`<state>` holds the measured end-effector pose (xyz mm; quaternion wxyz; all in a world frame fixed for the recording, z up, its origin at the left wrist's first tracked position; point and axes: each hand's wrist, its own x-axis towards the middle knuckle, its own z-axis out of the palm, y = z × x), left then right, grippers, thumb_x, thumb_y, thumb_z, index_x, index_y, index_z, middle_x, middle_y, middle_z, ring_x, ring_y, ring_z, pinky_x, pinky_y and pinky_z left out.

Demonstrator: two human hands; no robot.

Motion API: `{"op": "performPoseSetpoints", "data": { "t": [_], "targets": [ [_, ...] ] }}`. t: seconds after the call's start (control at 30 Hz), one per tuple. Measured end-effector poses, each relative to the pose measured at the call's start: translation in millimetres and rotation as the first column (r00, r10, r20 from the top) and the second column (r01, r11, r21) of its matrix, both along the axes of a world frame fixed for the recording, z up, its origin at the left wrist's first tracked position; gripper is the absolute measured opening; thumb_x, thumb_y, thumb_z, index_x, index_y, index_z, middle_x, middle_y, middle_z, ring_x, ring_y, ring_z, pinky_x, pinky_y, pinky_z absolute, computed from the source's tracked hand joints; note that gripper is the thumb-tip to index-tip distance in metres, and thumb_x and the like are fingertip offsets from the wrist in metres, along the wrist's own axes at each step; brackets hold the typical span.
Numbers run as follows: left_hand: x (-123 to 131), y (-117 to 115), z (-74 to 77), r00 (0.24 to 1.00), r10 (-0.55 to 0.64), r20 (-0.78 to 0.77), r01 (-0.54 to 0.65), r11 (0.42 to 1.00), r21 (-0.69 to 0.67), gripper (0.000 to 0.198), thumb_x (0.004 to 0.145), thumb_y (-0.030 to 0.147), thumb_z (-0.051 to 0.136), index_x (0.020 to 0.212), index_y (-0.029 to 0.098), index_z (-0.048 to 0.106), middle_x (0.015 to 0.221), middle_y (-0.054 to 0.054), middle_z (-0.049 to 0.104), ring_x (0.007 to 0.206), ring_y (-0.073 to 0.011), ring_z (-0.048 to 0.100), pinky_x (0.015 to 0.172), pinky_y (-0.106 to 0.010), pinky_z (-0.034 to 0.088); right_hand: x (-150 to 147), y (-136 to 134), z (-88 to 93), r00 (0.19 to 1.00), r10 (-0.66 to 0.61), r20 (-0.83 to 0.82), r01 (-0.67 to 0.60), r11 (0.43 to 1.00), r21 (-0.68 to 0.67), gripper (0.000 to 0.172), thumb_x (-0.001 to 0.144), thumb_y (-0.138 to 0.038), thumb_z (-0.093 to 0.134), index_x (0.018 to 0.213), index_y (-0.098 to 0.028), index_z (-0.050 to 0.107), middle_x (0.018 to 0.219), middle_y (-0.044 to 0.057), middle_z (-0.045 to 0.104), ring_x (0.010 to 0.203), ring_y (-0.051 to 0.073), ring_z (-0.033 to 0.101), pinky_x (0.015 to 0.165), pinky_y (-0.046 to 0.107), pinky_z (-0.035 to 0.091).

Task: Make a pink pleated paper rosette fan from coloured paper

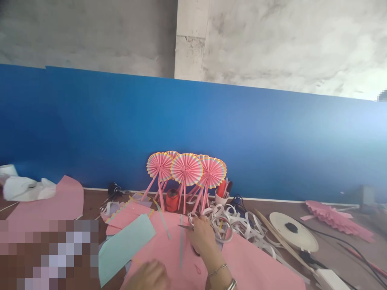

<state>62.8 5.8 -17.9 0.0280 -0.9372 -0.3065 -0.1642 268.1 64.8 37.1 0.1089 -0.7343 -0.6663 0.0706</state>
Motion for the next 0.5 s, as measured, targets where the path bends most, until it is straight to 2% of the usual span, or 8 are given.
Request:
{"op": "performPoseSetpoints", "data": {
  "t": [0.03, 0.1, 0.17, 0.2, 0.23, 0.27, 0.33, 0.5],
  "targets": [
    [-4, 16, 19.0, 0.998, 0.057, -0.022, -0.058, 0.997, -0.058, 0.01, 0.08, 0.013, 0.058, 0.08, 0.021, 0.064, 0.083, -0.002, 0.069, 0.076, -0.0183, 0.06, 0.067, -0.029, 0.043, 0, 0, 1.7, 1.0, -0.002, -0.008, 0.002, 1.0, 0.004, 0.026, 0.078, -0.023, 0.052, 0.098, -0.016, 0.066, 0.102, 0.013, 0.065, 0.097, 0.026, 0.061, 0.078, 0.03, 0.041],
    [-13, 53, 54.3, 0.944, 0.323, -0.07, -0.33, 0.929, -0.167, 0.02, 0.086, 0.009, 0.05, 0.083, 0.021, 0.066, 0.091, -0.003, 0.068, 0.088, -0.0188, 0.06, 0.077, -0.031, 0.044, 0, -1, 5.6, 1.0, -0.008, -0.026, 0.009, 1.0, 0.015, 0.026, 0.079, -0.023, 0.051, 0.099, -0.015, 0.066, 0.103, 0.014, 0.066, 0.098, 0.026, 0.061, 0.078, 0.03, 0.041],
    [-20, 93, 76.6, 0.907, 0.41, -0.095, -0.421, 0.891, -0.171, 0.022, 0.089, 0.01, 0.045, 0.091, 0.017, 0.066, 0.097, -0.007, 0.067, 0.099, -0.0204, 0.058, 0.086, -0.035, 0.044, 0, -2, 9.7, 0.999, -0.012, -0.045, 0.013, 1.0, 0.023, 0.025, 0.08, -0.025, 0.051, 0.097, -0.015, 0.066, 0.102, 0.014, 0.067, 0.099, 0.026, 0.061, 0.077, 0.029, 0.04],
    [-23, 112, 81.4, 0.895, 0.427, -0.125, -0.444, 0.877, -0.183, 0.02, 0.091, 0.013, 0.047, 0.092, 0.017, 0.066, 0.097, -0.007, 0.067, 0.099, -0.0201, 0.058, 0.088, -0.036, 0.045, 0, -2, 11.7, 0.998, -0.011, -0.056, 0.013, 1.0, 0.022, 0.025, 0.08, -0.025, 0.051, 0.097, -0.015, 0.066, 0.1, 0.013, 0.068, 0.098, 0.026, 0.062, 0.076, 0.029, 0.04],
    [-25, 128, 82.6, 0.88, 0.445, -0.163, -0.471, 0.86, -0.197, 0.016, 0.091, 0.02, 0.05, 0.097, 0.016, 0.064, 0.1, -0.007, 0.066, 0.096, -0.0196, 0.06, 0.087, -0.038, 0.047, -1, -3, 13.6, 0.998, -0.012, -0.067, 0.013, 1.0, 0.019, 0.025, 0.081, -0.026, 0.051, 0.096, -0.015, 0.066, 0.098, 0.012, 0.069, 0.095, 0.026, 0.063, 0.075, 0.029, 0.04],
    [-27, 142, 81.0, 0.863, 0.463, -0.201, -0.499, 0.841, -0.21, 0.022, 0.09, 0.029, 0.055, 0.106, 0.016, 0.06, 0.107, -0.006, 0.063, 0.094, -0.0194, 0.062, 0.082, -0.041, 0.051, -1, -3, 15.3, 0.997, -0.016, -0.077, 0.017, 1.0, 0.013, 0.024, 0.081, -0.026, 0.05, 0.096, -0.016, 0.066, 0.095, 0.012, 0.069, 0.093, 0.026, 0.064, 0.073, 0.029, 0.04],
    [-28, 161, 74.1, 0.837, 0.481, -0.263, -0.537, 0.813, -0.223, 0.03, 0.089, 0.032, 0.056, 0.115, 0.017, 0.056, 0.116, -0.008, 0.06, 0.096, -0.0204, 0.061, 0.081, -0.041, 0.053, -1, -4, 17.9, 0.995, -0.034, -0.093, 0.034, 0.999, -0.002, 0.025, 0.081, -0.028, 0.05, 0.097, -0.016, 0.066, 0.092, 0.011, 0.07, 0.088, 0.026, 0.065, 0.07, 0.03, 0.04],
    [-28, 178, 65.2, 0.824, 0.456, -0.337, -0.541, 0.809, -0.23, 0.031, 0.089, 0.032, 0.056, 0.117, 0.018, 0.056, 0.118, -0.008, 0.059, 0.099, -0.0212, 0.061, 0.083, -0.042, 0.052, 0, -4, 19.8, 0.992, -0.06, -0.111, 0.059, 0.998, -0.019, 0.024, 0.081, -0.031, 0.052, 0.096, -0.017, 0.066, 0.094, 0.011, 0.07, 0.092, 0.027, 0.064, 0.071, 0.031, 0.04]
  ]
}}
